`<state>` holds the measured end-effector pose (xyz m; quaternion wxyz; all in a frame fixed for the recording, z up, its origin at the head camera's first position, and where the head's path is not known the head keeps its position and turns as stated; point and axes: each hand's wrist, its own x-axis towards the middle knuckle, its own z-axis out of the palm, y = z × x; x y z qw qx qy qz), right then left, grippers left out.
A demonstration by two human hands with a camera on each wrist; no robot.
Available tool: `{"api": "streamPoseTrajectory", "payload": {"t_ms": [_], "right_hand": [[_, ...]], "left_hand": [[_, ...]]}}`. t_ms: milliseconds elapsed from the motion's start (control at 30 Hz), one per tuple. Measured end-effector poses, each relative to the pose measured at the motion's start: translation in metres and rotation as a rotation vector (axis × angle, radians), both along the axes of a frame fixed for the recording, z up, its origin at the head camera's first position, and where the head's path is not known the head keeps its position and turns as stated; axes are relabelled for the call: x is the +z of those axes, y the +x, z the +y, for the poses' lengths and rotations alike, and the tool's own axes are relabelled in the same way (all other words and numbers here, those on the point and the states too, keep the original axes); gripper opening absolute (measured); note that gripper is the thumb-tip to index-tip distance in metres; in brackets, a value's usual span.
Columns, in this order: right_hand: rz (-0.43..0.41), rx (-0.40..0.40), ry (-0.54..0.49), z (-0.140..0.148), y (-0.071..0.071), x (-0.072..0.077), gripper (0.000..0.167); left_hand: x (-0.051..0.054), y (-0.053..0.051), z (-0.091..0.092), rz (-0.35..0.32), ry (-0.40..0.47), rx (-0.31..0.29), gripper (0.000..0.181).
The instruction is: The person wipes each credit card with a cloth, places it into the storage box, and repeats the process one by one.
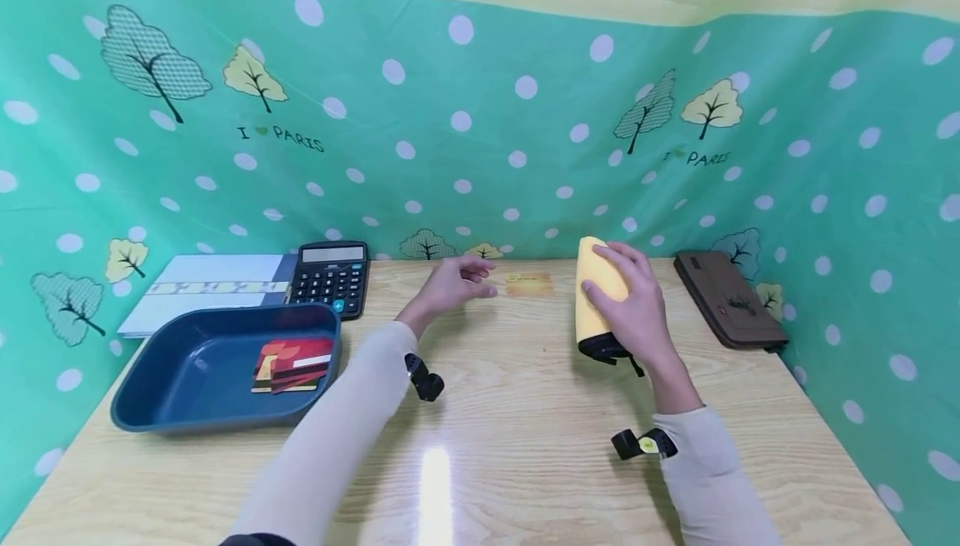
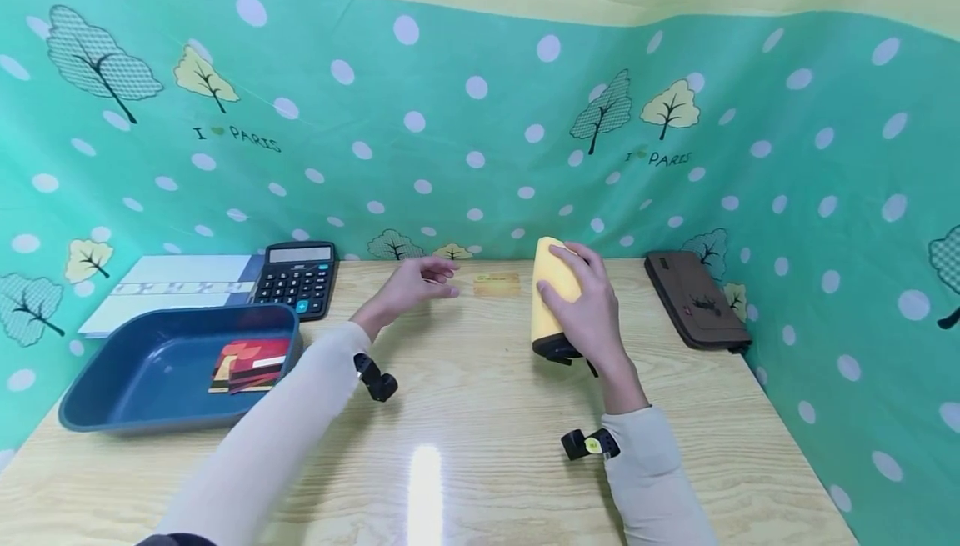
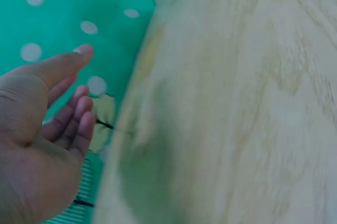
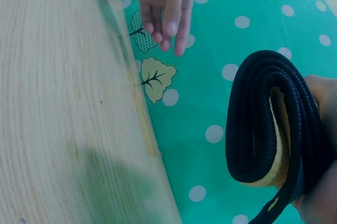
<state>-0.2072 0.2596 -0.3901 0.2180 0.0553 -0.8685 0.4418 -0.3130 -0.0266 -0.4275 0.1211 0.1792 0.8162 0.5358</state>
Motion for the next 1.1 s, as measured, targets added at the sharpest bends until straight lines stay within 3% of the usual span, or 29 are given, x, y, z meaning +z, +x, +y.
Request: {"api": "streamPoseTrajectory", "payload": {"t_ms": [267, 567, 867, 1100], "right_hand": [[-0.014, 0.004, -0.009, 0.0, 0.001, -0.002, 0.054], [-0.019, 0.011, -0.004, -0.001, 0.001, 0.001, 0.054], [-0.009, 0.001, -0.002, -0.002, 0.0, 0.003, 0.055], [-0.015, 0.002, 0.001, -0.001, 0.001, 0.002, 0.055]], "left_hand": [[-0.028, -0.01, 0.016, 0.027, -0.097, 0.036, 0.064], [-0.051, -0.026, 0.036, 0.185, -0.342, 0.11, 0.07], [-0.047, -0.024, 0.039, 0.193, -0.422, 0.143, 0.056], [-0.038, -0.021, 0.048, 0.121, -0.373, 0.147, 0.048]]}}
